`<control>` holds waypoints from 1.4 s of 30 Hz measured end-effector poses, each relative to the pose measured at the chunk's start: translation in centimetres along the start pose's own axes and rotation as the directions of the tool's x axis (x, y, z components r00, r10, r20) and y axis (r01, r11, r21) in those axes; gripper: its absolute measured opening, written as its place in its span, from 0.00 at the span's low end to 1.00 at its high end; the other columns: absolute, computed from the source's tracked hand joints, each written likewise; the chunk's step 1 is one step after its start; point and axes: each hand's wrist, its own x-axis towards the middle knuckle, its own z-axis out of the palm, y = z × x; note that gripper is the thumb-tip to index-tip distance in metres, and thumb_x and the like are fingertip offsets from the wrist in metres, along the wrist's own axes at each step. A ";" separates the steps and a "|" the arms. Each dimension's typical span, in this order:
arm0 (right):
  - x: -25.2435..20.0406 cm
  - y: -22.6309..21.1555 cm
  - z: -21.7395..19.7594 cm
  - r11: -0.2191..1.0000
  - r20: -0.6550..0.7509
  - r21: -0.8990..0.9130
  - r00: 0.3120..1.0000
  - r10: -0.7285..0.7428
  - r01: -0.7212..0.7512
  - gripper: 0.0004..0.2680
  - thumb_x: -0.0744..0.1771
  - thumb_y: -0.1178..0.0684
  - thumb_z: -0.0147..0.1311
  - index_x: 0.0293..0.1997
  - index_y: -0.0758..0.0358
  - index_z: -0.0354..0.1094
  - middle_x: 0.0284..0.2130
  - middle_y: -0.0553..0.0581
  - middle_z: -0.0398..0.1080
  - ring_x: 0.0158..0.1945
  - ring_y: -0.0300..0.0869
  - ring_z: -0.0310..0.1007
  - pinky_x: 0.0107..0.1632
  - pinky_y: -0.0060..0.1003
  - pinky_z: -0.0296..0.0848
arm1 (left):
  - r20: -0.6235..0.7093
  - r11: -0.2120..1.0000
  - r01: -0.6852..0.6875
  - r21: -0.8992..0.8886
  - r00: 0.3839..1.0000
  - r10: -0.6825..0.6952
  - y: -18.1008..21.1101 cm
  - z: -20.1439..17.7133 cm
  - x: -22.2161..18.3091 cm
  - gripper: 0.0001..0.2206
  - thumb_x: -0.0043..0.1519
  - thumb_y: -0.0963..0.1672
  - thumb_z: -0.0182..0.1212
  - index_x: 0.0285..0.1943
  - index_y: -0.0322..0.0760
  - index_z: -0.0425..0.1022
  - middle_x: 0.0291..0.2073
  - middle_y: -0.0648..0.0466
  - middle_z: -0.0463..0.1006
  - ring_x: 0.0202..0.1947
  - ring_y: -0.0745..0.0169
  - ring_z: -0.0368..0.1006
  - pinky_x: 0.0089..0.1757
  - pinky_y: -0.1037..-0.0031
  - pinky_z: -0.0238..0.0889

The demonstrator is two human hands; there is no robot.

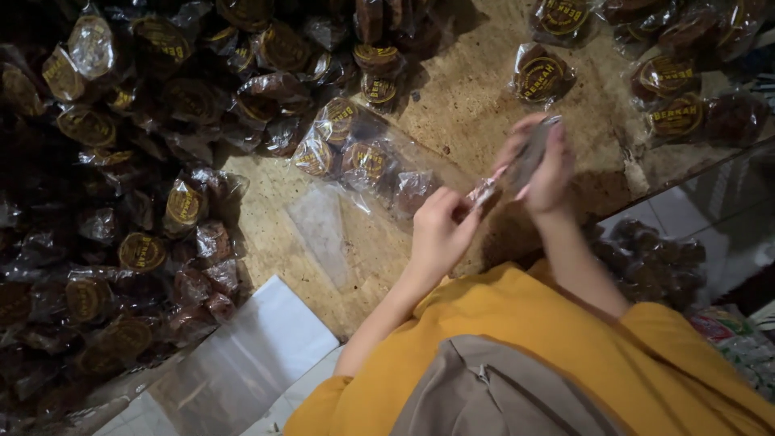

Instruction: Packaging individually wrapped cakes into larger plastic bags and sealing them with a stapler.

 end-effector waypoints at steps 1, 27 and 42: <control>0.3 -0.3 -1.9 1.000 0.007 0.002 1.000 -0.003 0.003 0.24 0.71 0.29 0.26 0.48 0.63 0.60 0.20 0.57 0.71 0.22 0.39 0.74 0.27 0.26 0.70 | -0.007 1.000 -0.002 0.003 1.000 0.002 -0.6 0.0 -1.0 0.06 0.52 0.39 0.69 0.28 0.38 0.74 0.21 0.51 0.69 0.26 0.48 0.73 0.31 0.67 0.67; -9.7 3.4 0.1 0.868 0.068 -0.166 0.873 0.483 -0.468 0.18 0.69 0.61 0.55 0.69 0.62 0.62 0.44 0.54 0.69 0.47 0.35 0.71 0.50 0.26 0.76 | 0.022 0.678 -0.463 0.571 0.834 0.551 -1.2 -2.0 -4.1 0.15 0.67 0.36 0.49 0.57 0.40 0.78 0.40 0.45 0.73 0.25 0.58 0.64 0.31 0.76 0.66; -8.2 3.7 7.0 0.832 0.388 -0.549 0.857 0.338 -0.079 0.16 0.62 0.52 0.69 0.53 0.59 0.71 0.51 0.60 0.72 0.53 0.55 0.76 0.45 0.52 0.80 | -0.027 0.672 -0.268 0.691 0.919 0.394 -6.4 -0.6 -9.7 0.17 0.61 0.42 0.48 0.57 0.29 0.73 0.26 0.51 0.66 0.20 0.55 0.64 0.26 0.66 0.62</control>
